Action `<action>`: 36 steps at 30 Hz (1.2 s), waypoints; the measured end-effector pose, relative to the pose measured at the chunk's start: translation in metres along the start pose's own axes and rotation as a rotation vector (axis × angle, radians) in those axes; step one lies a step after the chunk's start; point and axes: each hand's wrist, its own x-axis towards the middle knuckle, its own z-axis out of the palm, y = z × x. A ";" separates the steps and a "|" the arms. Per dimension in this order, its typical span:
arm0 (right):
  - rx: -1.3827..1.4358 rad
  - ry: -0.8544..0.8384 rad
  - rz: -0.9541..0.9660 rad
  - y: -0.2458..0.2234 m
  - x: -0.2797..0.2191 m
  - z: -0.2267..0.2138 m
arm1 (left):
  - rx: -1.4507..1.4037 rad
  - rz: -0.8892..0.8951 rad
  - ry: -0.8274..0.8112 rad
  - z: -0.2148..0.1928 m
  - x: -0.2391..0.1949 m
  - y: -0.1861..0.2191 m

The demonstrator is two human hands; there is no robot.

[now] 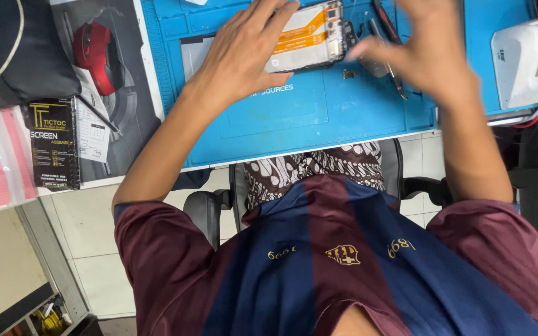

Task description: The person disassembles a smartphone, removes the motherboard, and then reinserts it into the phone chassis. The person handles the device and its internal components by hand on a workbench.

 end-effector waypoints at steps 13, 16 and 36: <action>-0.083 -0.117 0.113 0.000 -0.011 0.021 | -0.108 -0.097 -0.304 0.027 -0.022 0.046; -0.140 -0.094 0.160 -0.005 -0.009 0.033 | -0.171 -0.114 -0.282 0.029 -0.025 0.044; 0.036 0.050 0.175 0.004 -0.012 0.048 | -0.059 -0.129 -0.251 0.035 -0.025 0.044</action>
